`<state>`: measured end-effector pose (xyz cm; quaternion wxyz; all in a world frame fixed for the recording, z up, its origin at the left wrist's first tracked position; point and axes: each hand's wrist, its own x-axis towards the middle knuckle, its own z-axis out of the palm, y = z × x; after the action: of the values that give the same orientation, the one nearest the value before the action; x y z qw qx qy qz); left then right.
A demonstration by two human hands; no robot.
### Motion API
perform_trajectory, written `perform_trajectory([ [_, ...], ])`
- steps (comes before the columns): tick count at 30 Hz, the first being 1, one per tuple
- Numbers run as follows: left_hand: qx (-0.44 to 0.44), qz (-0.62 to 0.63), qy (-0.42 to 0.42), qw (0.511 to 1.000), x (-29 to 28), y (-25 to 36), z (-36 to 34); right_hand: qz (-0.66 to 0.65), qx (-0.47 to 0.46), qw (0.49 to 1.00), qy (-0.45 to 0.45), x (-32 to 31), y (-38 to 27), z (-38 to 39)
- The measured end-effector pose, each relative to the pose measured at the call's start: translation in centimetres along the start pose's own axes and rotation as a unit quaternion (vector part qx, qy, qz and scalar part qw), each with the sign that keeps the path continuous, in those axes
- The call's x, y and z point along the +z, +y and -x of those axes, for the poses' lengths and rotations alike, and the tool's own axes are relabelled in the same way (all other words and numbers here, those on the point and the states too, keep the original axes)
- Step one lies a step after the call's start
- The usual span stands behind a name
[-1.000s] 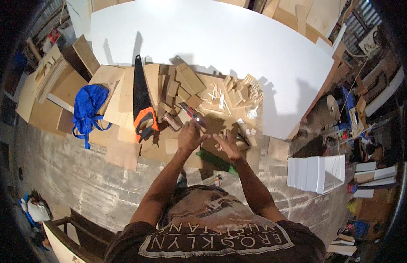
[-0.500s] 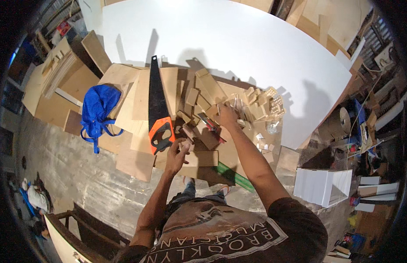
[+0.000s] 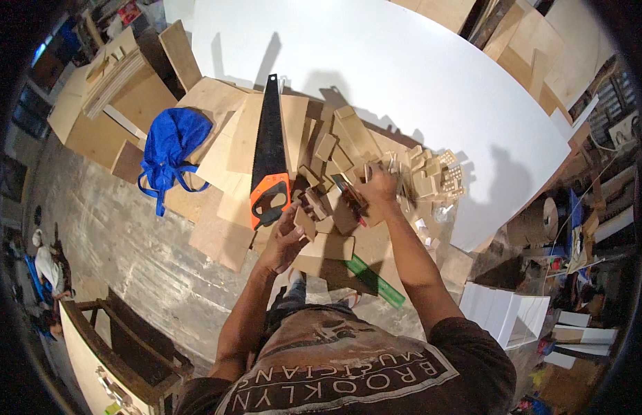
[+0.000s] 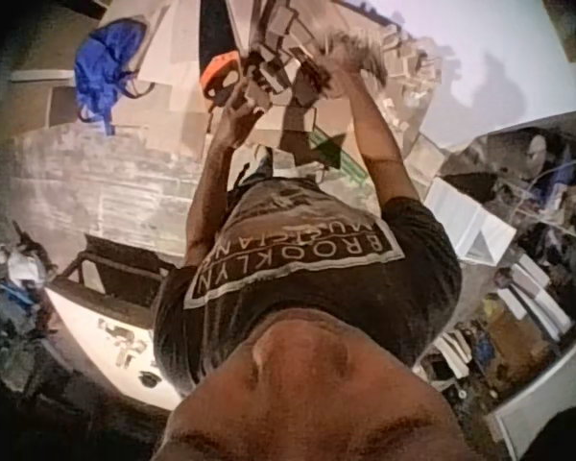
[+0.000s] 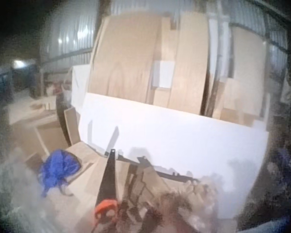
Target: The person uses a green ruler and a pencil to mark lines on small wooden boards, then holds two boards together to check their alignment.
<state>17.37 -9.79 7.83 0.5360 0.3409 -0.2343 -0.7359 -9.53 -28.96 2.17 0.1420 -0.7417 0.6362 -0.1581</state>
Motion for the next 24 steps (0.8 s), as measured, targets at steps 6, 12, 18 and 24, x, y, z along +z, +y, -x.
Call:
perform_trajectory([
  [6,0.049,0.006,-0.073,0.996,4.6,-1.0,-0.5,-0.418,-0.139,0.890,-0.120,-10.9,-6.8,11.6],
  [12,0.010,0.031,-0.141,0.989,11.2,-3.1,-0.5,-0.305,-0.154,0.938,0.059,-13.0,-6.1,18.9],
  [18,-0.039,-0.019,-0.180,0.983,13.3,-6.1,-0.8,-0.274,-0.146,0.945,0.104,-17.0,-4.7,22.6],
  [24,-0.097,0.104,-0.192,0.971,16.3,-7.1,1.2,-0.319,-0.025,0.941,0.110,-20.2,-2.9,25.7],
])
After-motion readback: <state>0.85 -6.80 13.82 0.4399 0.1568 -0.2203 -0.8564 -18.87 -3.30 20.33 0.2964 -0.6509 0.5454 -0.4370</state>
